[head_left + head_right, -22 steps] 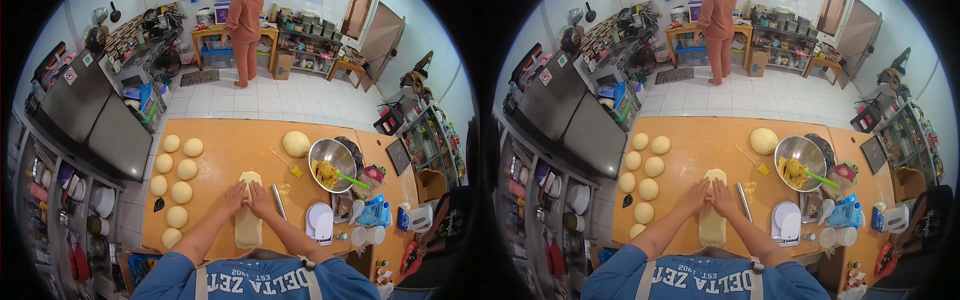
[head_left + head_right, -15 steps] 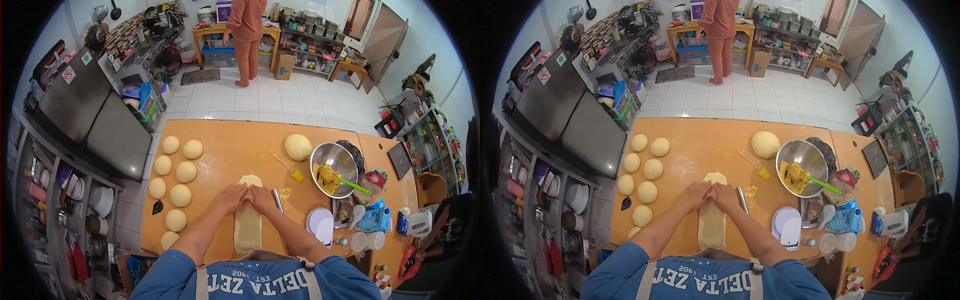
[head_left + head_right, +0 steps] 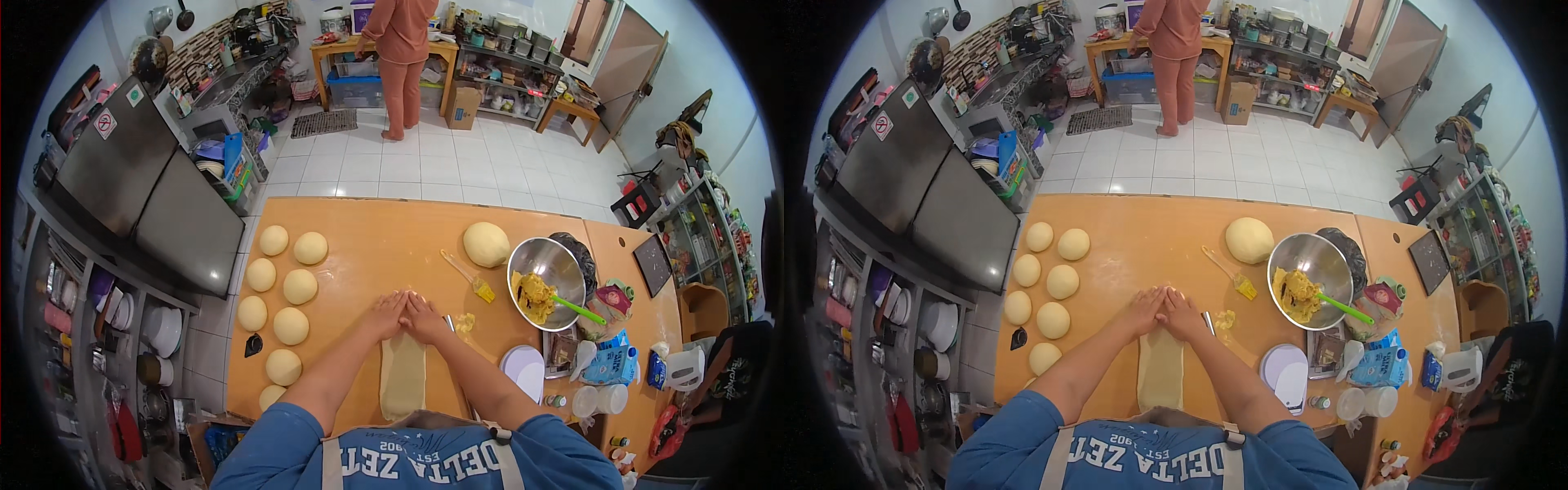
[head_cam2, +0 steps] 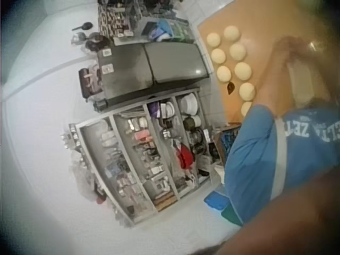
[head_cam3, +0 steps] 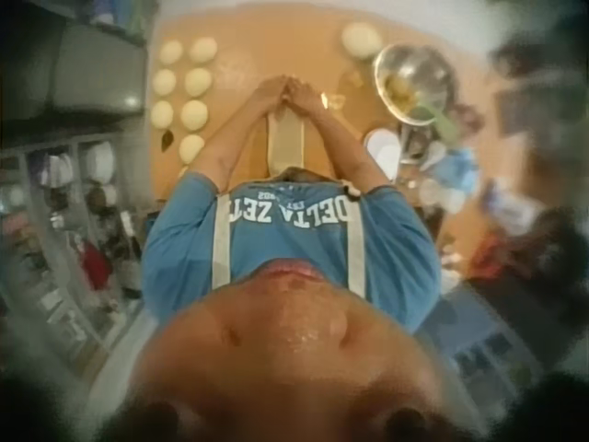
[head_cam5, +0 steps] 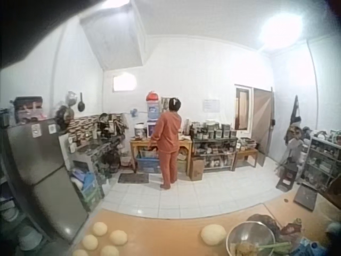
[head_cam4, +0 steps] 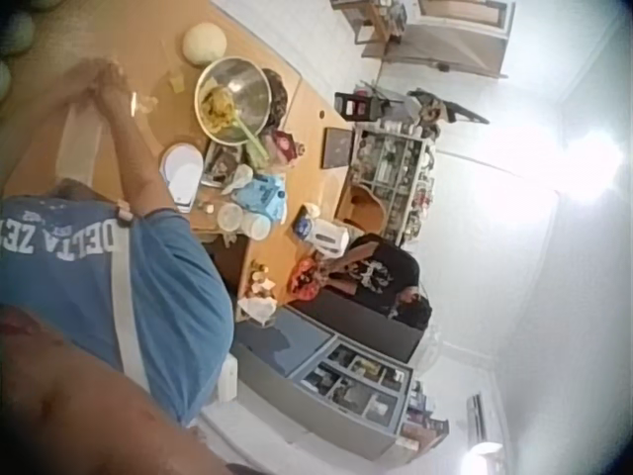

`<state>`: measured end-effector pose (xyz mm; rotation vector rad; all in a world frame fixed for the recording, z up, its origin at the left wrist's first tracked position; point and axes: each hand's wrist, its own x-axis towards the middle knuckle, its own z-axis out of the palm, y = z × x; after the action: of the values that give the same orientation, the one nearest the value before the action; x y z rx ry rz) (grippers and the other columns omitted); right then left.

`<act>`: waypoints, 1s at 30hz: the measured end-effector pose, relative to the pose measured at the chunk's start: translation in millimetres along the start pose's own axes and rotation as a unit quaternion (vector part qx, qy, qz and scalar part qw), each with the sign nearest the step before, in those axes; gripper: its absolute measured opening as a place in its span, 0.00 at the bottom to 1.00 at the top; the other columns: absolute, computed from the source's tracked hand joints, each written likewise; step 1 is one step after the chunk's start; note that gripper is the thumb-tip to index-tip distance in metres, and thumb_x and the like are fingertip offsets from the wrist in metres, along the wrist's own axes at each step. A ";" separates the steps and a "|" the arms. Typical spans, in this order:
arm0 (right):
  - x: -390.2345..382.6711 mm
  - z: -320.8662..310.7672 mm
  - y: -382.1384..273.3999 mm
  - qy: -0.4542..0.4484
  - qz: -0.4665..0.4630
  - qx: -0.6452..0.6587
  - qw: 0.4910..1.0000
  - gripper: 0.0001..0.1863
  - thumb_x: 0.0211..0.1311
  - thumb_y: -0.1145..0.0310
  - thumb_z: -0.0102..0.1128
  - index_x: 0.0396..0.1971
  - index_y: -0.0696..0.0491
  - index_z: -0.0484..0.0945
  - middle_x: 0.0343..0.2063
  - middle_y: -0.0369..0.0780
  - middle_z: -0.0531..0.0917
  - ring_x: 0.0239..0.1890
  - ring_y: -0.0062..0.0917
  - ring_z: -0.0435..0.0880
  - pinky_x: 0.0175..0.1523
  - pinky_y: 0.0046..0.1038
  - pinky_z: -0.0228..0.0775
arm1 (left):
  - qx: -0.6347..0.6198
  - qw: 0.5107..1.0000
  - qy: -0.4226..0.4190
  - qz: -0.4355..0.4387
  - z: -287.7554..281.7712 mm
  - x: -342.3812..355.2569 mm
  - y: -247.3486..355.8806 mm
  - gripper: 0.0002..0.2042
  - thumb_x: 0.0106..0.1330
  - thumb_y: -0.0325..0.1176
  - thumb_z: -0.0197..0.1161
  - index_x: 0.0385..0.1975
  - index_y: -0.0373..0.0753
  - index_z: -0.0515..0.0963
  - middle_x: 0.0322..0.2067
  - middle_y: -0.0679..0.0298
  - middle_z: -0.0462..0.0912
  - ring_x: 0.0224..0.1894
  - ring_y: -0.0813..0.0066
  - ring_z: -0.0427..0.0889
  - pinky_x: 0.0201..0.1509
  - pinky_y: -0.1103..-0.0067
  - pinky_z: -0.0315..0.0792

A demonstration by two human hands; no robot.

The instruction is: The person rolls a piece of dough into a rectangle using a rolling pin and then rolls it up into a cylinder.

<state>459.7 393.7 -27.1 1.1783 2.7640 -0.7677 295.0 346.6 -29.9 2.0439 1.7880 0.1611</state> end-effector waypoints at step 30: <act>18.4 4.0 4.6 0.051 0.018 0.076 0.996 0.39 0.70 0.45 0.41 0.66 0.64 0.56 0.66 0.56 0.59 0.70 0.47 0.53 0.72 0.40 0.47 | -0.034 0.998 -0.018 -0.045 26.1 25.4 -11.9 0.34 0.64 0.43 0.49 0.70 0.38 0.51 0.71 0.53 0.51 0.73 0.58 0.48 0.75 0.66 0.44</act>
<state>449.2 406.8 -36.7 1.3249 2.7988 -0.9563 297.5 366.2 -62.8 1.9048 1.8226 0.1542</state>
